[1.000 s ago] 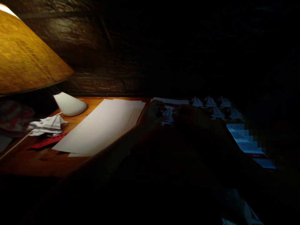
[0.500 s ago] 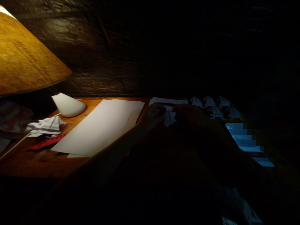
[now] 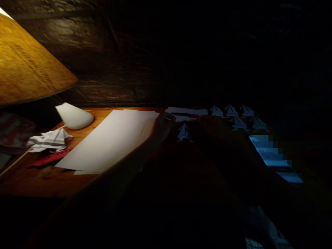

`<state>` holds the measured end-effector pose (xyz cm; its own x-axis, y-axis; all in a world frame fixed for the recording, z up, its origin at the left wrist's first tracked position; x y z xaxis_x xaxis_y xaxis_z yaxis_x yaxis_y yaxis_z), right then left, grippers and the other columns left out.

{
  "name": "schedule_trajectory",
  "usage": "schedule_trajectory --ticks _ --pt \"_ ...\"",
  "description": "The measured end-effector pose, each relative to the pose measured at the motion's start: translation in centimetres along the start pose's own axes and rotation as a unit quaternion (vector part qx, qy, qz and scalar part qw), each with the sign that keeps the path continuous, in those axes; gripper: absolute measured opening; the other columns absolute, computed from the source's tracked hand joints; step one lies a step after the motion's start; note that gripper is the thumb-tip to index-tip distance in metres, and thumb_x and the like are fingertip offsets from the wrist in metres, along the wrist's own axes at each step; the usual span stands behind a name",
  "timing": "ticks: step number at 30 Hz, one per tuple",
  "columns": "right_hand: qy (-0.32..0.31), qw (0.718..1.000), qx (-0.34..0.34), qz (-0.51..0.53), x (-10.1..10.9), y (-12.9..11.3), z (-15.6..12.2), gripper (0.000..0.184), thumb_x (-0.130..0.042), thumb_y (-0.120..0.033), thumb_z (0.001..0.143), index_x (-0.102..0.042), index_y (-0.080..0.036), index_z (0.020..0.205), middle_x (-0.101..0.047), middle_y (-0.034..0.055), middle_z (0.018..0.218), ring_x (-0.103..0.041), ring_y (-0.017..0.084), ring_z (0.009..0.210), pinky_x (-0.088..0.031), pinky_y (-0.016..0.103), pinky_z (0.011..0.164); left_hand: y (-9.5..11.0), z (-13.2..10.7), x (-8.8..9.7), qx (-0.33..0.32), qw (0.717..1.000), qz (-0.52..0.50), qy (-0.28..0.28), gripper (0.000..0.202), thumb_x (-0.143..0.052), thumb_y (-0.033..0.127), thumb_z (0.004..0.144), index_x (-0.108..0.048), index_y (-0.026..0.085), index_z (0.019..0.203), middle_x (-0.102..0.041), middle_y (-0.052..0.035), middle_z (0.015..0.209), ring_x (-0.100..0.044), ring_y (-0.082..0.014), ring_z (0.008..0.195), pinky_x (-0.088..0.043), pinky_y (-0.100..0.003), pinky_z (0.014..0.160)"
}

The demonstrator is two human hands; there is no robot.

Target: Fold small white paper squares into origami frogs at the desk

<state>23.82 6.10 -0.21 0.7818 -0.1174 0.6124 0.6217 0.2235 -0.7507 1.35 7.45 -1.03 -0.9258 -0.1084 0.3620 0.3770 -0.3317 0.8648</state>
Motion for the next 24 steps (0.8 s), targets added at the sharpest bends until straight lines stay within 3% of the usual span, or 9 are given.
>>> schedule_trajectory --ticks 5,14,18,20,24 --pt "0.003 1.000 -0.007 -0.031 -0.2 0.8 0.2 0.028 -0.057 -0.031 0.094 -0.080 -0.019 0.102 -0.079 0.0104 0.103 -0.071 0.025 0.089 -0.053 0.037 0.080 -1.0 0.3 0.3 -0.003 0.999 0.036 0.009 0.007 -0.060 0.019 0.082 -0.063 0.018 0.077 -0.067 -0.0021 0.080 -0.060 -0.0172 0.077 -0.045 -0.031 0.072" --pt "-0.003 0.998 -0.026 -0.049 0.3 0.8 0.2 0.021 -0.065 -0.033 0.088 -0.080 -0.018 0.086 -0.076 0.0067 0.085 -0.067 0.020 0.074 -0.046 0.030 0.065 -0.4 -0.6 -0.4 -0.014 0.995 0.078 -0.060 0.007 -0.063 0.015 0.078 -0.067 0.020 0.079 -0.071 -0.0012 0.073 -0.064 -0.0172 0.068 -0.041 -0.029 0.061" --pt "-0.086 0.993 -0.026 -0.072 -0.1 0.2 -0.5 0.034 -0.067 -0.048 0.086 -0.080 -0.018 0.075 -0.070 0.0037 0.066 -0.058 0.016 0.055 -0.035 0.028 0.050 -0.3 -0.9 -0.7 -0.017 0.992 0.073 -0.099 0.005 -0.063 0.016 0.077 -0.066 0.020 0.078 -0.073 -0.0013 0.071 -0.065 -0.0161 0.063 -0.040 -0.027 0.057" --pt "-0.128 0.989 -0.012 -0.070 -0.3 0.0 -0.7 0.030 -0.069 -0.046 0.084 -0.082 -0.020 0.077 -0.071 0.0035 0.065 -0.058 0.015 0.054 -0.034 0.028 0.049 -0.4 -1.0 -0.9 -0.019 0.991 0.063 -0.113 0.002 -0.065 0.019 0.078 -0.066 0.020 0.077 -0.072 -0.0011 0.068 -0.065 -0.0158 0.061 -0.040 -0.026 0.056" --pt "-0.147 0.988 -0.003 -0.037 -0.4 0.0 -0.5 0.014 -0.074 -0.033 0.081 -0.083 -0.022 0.081 -0.077 0.0050 0.078 -0.063 0.017 0.062 -0.042 0.029 0.055 -0.4 -1.2 -1.4 -0.018 0.989 0.030 -0.141 0.005 -0.068 0.022 0.077 -0.065 0.019 0.079 -0.071 -0.0016 0.069 -0.065 -0.0159 0.061 -0.043 -0.026 0.056"
Point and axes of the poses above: each hand's wrist, its own z-axis towards the middle knuckle, its own x-axis out of the back of the hand, y = z × x, the point moved 4 cm from there along z, towards the middle knuckle
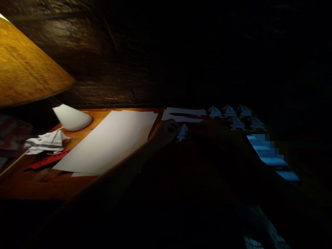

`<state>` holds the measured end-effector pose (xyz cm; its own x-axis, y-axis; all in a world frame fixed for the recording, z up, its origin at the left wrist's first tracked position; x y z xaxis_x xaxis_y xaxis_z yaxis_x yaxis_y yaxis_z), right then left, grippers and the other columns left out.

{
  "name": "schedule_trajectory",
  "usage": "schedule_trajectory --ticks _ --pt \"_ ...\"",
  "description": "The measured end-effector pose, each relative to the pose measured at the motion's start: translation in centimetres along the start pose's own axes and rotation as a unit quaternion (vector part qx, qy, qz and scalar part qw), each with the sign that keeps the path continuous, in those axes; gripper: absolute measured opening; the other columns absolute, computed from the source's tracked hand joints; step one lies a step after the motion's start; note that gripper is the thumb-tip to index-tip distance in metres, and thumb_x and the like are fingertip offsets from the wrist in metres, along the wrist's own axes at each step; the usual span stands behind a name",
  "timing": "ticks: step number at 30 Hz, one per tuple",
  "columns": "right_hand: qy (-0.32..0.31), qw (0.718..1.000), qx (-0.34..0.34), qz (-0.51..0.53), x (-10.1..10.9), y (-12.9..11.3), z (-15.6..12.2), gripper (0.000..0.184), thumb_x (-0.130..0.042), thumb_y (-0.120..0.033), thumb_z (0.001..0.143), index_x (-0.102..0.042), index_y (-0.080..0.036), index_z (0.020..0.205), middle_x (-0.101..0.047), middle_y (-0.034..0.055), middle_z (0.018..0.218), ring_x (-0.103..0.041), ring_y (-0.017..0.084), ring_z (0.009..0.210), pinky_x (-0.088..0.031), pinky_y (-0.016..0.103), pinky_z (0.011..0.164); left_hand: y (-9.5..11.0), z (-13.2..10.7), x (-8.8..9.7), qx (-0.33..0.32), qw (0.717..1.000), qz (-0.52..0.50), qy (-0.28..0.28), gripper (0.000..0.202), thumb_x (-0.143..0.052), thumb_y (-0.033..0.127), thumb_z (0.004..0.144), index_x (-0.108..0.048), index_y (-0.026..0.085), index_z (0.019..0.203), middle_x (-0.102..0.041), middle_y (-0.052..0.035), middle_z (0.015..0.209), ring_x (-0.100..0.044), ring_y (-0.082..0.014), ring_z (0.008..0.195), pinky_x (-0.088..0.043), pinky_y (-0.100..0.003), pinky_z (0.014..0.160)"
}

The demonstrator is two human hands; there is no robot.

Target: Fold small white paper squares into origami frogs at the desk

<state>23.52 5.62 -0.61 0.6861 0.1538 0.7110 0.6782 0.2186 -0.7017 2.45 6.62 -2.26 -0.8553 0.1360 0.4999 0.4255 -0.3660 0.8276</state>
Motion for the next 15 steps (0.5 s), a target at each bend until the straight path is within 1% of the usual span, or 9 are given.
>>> schedule_trajectory --ticks 2,4,6,8,11,15 --pt "0.013 1.000 0.005 0.017 0.10 0.13 0.11 0.012 -0.075 -0.031 0.080 -0.083 -0.022 0.080 -0.077 0.0053 0.078 -0.064 0.018 0.064 -0.044 0.029 0.056 0.15 -0.04 -0.19 -0.002 1.000 -0.021 -0.010 0.008 -0.068 0.023 0.077 -0.064 0.018 0.082 -0.071 -0.0027 0.074 -0.066 -0.0160 0.065 -0.048 -0.027 0.059" --pt "0.046 0.999 0.003 0.021 0.32 0.29 0.15 0.012 -0.076 -0.033 0.079 -0.081 -0.022 0.078 -0.076 0.0051 0.075 -0.063 0.018 0.063 -0.043 0.029 0.055 0.35 -0.09 -0.37 -0.010 0.999 -0.042 -0.019 0.015 -0.071 0.022 0.074 -0.063 0.018 0.085 -0.071 -0.0030 0.079 -0.067 -0.0158 0.070 -0.051 -0.027 0.063" --pt "0.081 0.997 -0.007 0.015 0.55 0.42 0.09 0.016 -0.077 -0.037 0.078 -0.079 -0.021 0.076 -0.073 0.0048 0.071 -0.061 0.017 0.061 -0.042 0.028 0.054 0.51 -0.14 -0.54 -0.021 0.998 -0.057 -0.023 0.021 -0.075 0.020 0.070 -0.063 0.019 0.087 -0.070 -0.0017 0.080 -0.065 -0.0151 0.071 -0.051 -0.027 0.065" --pt "0.102 0.995 -0.016 0.009 0.69 0.45 0.00 0.019 -0.079 -0.039 0.077 -0.077 -0.020 0.076 -0.073 0.0050 0.072 -0.062 0.018 0.062 -0.043 0.028 0.054 0.59 -0.18 -0.62 -0.030 0.997 -0.062 -0.020 0.024 -0.076 0.017 0.066 -0.063 0.019 0.086 -0.068 0.0001 0.078 -0.062 -0.0138 0.069 -0.050 -0.027 0.064" --pt "0.108 0.994 -0.006 0.011 0.76 0.13 -0.10 0.016 -0.079 -0.035 0.076 -0.077 -0.020 0.080 -0.075 0.0065 0.082 -0.066 0.021 0.070 -0.047 0.030 0.060 0.69 -0.14 -0.45 -0.042 0.997 -0.060 0.002 0.025 -0.076 0.015 0.065 -0.063 0.018 0.085 -0.066 0.0012 0.076 -0.060 -0.0131 0.069 -0.048 -0.026 0.064" --pt "0.102 0.993 0.021 0.047 0.71 -0.47 -0.14 0.008 -0.077 -0.027 0.077 -0.077 -0.021 0.082 -0.077 0.0081 0.089 -0.070 0.025 0.080 -0.052 0.035 0.071 0.76 0.10 0.16 -0.056 0.995 -0.069 0.054 0.032 -0.075 0.013 0.066 -0.057 0.020 0.092 -0.067 0.0018 0.080 -0.062 -0.0139 0.074 -0.049 -0.027 0.069"
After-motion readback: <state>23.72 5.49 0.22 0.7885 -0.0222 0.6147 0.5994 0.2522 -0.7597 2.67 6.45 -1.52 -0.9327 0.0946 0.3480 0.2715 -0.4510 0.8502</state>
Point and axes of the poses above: each hand's wrist, its own z-axis towards the middle knuckle, its own x-axis out of the back of the hand, y = z × x, the point moved 4 cm from there along z, towards the middle knuckle
